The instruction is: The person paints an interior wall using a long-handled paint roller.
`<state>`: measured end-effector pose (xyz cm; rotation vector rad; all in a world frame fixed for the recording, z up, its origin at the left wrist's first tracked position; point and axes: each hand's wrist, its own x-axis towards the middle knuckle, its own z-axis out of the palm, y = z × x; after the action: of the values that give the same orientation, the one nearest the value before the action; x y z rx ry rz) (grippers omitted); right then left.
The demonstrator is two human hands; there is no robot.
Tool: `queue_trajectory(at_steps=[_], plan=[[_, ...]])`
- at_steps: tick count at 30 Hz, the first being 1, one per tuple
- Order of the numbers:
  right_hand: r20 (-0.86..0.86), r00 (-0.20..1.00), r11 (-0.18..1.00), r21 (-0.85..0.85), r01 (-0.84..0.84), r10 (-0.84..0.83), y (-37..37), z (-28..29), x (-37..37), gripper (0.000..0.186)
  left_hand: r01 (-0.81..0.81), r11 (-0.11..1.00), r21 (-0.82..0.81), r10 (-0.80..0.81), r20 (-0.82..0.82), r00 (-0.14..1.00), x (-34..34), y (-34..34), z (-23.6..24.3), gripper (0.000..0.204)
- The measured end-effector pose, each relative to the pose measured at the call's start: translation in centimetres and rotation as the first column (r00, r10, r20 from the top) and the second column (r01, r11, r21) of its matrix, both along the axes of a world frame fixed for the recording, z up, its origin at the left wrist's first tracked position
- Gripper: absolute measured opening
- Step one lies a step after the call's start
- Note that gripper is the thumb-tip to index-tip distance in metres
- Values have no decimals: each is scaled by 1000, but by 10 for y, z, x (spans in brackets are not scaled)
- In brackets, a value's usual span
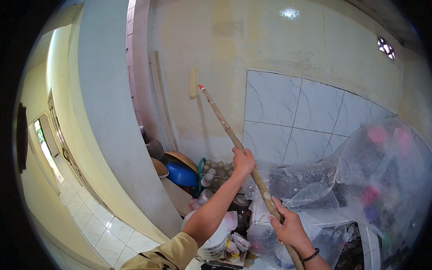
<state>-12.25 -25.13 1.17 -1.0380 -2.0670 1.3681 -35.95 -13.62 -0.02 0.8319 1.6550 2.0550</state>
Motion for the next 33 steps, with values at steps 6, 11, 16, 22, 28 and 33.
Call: queue_trajectory(at_steps=[6,11,16,22,28,33], plan=[[94,990,992,71,-109,102,29,0,-64,57,-31,999,-10,31,47,998,-75,-2,15,26],[46,984,918,355,-175,170,62,-13,-110,59,-33,999,37,29,107,994,-130,6,20,24],[90,979,941,272,-202,184,74,6,-140,59,-53,998,33,49,126,991,-161,9,34,27],[47,977,964,161,-213,208,71,16,-123,58,-43,998,44,36,151,988,-146,13,35,29],[68,985,978,129,-166,158,62,16,-61,58,-5,1000,11,4,149,989,-77,17,32,24],[89,992,988,115,-100,90,39,13,5,59,51,998,32,-55,137,989,-10,19,15,30]])
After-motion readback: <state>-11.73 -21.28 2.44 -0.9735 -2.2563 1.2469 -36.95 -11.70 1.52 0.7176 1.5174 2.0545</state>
